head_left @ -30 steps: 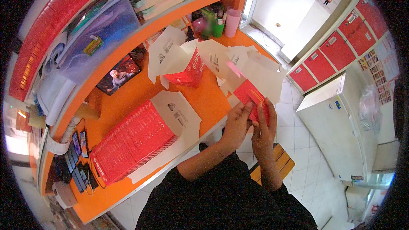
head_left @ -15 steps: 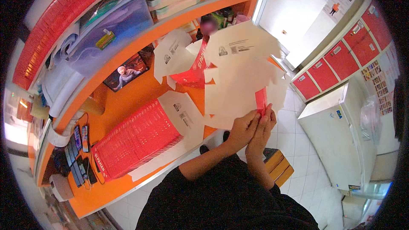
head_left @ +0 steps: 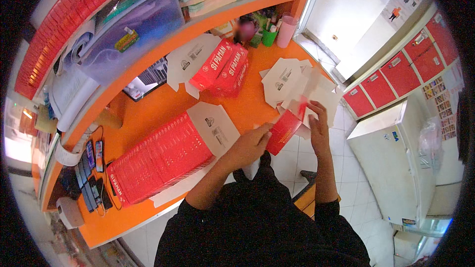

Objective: The person assembles red and white cardboard boxes by folding the flaps and tucking them into slots. They handle the boxes one at a time, stacking the finished units on the counter.

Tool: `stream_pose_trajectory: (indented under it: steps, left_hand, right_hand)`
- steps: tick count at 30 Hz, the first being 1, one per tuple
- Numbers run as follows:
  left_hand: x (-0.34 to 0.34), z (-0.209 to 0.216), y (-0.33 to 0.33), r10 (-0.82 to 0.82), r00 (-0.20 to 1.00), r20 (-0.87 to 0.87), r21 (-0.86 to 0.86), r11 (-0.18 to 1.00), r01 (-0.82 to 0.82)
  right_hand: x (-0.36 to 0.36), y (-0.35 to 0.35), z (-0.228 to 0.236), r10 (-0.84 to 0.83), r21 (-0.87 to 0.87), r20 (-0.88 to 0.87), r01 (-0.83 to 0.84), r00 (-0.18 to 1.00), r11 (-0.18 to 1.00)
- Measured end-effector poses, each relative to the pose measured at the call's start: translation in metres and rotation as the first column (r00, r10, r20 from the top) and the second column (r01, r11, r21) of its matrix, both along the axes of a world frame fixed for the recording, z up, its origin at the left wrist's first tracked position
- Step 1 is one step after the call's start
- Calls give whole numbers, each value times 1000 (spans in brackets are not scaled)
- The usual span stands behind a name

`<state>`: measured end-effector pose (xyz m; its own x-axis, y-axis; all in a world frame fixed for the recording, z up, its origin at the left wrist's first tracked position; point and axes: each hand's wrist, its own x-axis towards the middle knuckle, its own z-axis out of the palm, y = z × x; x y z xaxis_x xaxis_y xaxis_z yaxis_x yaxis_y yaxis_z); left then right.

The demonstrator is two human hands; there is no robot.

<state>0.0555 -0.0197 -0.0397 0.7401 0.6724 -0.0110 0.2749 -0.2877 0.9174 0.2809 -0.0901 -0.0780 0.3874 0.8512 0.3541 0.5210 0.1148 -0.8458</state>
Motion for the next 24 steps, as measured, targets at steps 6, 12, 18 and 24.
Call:
stream_pose_trajectory:
  steps: [6,12,18,24]
  left_hand:
    - [-8,-49,7,29,999,32,-58,998,-27]
    - [-1,-65,8,54,998,27,-168,985,-49]
    - [7,-81,9,32,994,107,-186,982,-12]
    - [12,-60,20,97,995,29,-181,979,-90]
  right_hand:
    - [-25,18,3,151,4,97,-153,984,988]
    - [-41,25,11,85,-217,203,-39,975,975]
    - [-41,23,-1,285,-254,264,-218,921,942]
    - [-26,12,3,242,-328,228,-159,943,931]
